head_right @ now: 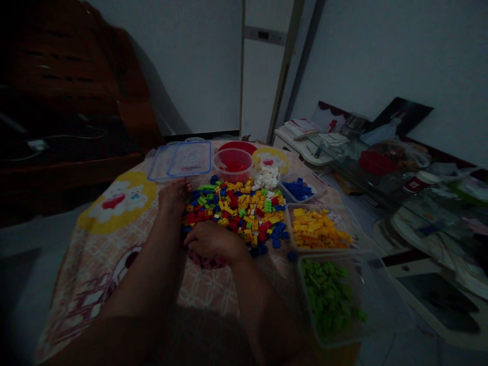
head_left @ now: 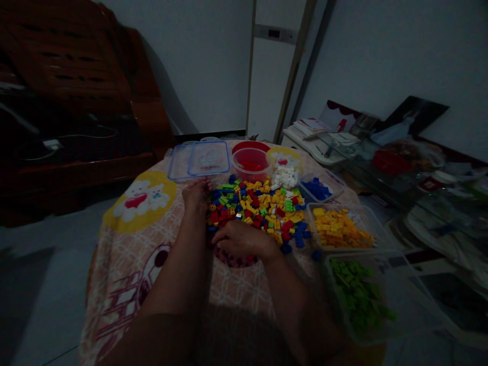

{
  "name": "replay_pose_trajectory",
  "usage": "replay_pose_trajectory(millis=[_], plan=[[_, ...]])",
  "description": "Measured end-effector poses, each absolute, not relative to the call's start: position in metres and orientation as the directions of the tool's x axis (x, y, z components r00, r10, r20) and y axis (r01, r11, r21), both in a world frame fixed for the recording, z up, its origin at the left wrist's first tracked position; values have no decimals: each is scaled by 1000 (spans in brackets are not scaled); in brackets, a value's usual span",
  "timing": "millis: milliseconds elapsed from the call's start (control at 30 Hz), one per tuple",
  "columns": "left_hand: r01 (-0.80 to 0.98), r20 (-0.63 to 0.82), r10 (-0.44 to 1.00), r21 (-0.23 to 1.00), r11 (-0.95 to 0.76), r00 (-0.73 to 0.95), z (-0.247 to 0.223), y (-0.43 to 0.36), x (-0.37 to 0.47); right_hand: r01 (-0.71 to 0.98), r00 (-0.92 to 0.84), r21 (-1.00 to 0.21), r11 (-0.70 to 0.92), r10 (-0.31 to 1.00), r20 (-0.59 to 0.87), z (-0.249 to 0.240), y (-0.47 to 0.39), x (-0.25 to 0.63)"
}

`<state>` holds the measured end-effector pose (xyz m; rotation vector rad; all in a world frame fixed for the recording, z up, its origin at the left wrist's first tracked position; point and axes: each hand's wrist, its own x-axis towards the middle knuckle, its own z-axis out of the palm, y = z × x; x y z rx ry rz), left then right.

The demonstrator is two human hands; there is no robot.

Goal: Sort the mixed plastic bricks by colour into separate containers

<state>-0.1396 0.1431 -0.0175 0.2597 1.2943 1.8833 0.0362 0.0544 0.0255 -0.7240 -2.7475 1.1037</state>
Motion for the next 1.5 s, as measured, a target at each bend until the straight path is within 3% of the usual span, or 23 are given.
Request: replay_pose_trajectory(millis=[233,467,667,867,1033,1167,1333,1500], plan=[[-514,-258,729,845,-147,-633,-18,142,-140,553,-714,-652,519,699,-49,35,76,78],[-511,-257,726,847,-149,-638,-20,144,-140,570,-457,-768,292,890,-1,37,89,112],[-513,-270,723,848,-135,-636,-17,142,-139,480,-303,-866,139,953,-15,33,97,135],[-509,-267,722,850,-136,-638,-16,142,-139,462,-193,-874,147,979,63,25,105,156],[-508,-271,715,850,-136,-644,-16,143,-138,452,-58,-890,50,998,27,26,104,159],[-504,-262,722,853,-137,-640,-19,144,-139,549,-67,-836,11,997,-31,30,101,154],[-495,-246,724,856,-150,-645,-19,144,-140,754,-138,-643,136,989,47,23,102,149],[-515,-272,725,847,-131,-632,-18,144,-140,846,-134,-515,136,990,41,16,104,147]])
